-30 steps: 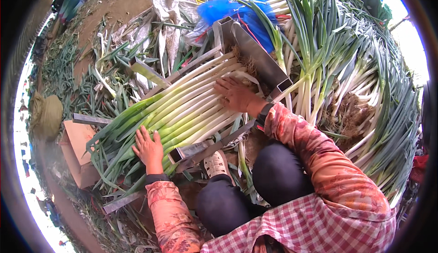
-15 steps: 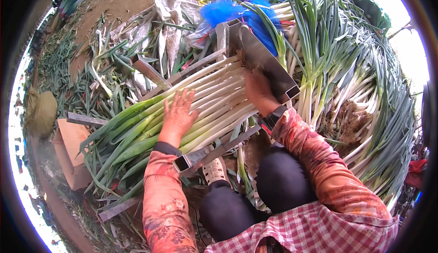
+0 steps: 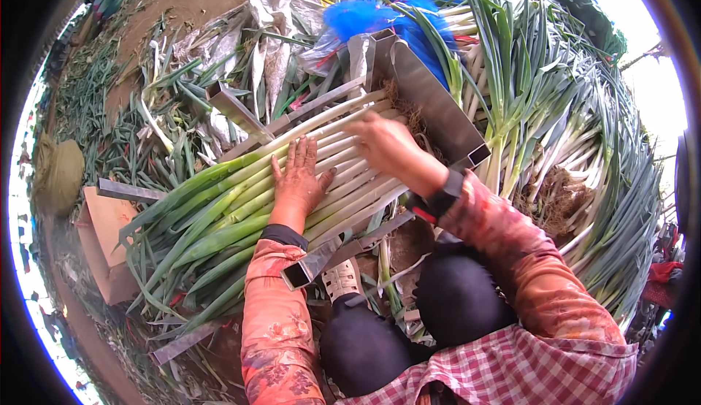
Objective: Selecting individual leeks from a pile and aligning them into a metal guide for processing.
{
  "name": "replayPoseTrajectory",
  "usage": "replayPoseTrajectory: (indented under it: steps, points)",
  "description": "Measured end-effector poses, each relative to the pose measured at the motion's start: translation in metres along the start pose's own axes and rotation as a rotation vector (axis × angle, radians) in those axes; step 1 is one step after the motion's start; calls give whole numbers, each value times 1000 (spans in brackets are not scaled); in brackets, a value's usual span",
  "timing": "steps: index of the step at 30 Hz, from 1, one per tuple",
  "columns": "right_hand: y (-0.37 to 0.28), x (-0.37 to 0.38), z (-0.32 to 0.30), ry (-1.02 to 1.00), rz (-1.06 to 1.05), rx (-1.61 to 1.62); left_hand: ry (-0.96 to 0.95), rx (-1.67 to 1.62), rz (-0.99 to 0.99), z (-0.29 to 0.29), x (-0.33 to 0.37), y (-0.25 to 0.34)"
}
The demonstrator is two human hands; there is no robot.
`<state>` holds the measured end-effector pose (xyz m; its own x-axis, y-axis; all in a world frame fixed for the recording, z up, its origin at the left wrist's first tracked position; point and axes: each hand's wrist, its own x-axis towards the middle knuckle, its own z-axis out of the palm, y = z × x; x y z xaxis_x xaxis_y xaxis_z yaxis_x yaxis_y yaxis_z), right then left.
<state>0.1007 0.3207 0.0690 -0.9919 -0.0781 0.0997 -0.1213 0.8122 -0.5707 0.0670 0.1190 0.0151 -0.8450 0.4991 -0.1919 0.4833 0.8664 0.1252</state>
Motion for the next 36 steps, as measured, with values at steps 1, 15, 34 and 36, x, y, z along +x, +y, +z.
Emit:
replayPoseTrajectory:
  steps: [1,15,34,36]
  points:
    - [15,14,11,60,-27,7,-15,3,-2,-1,1,2]
    - [94,50,36,284,483,171,-3,-29,-4,0,2,5]
    - [-24,-24,-53,-156,9,211,16,-24,-27,3,-2,2]
    - [4,-24,-29,-55,25,117,17,-35,-13,1,4,6]
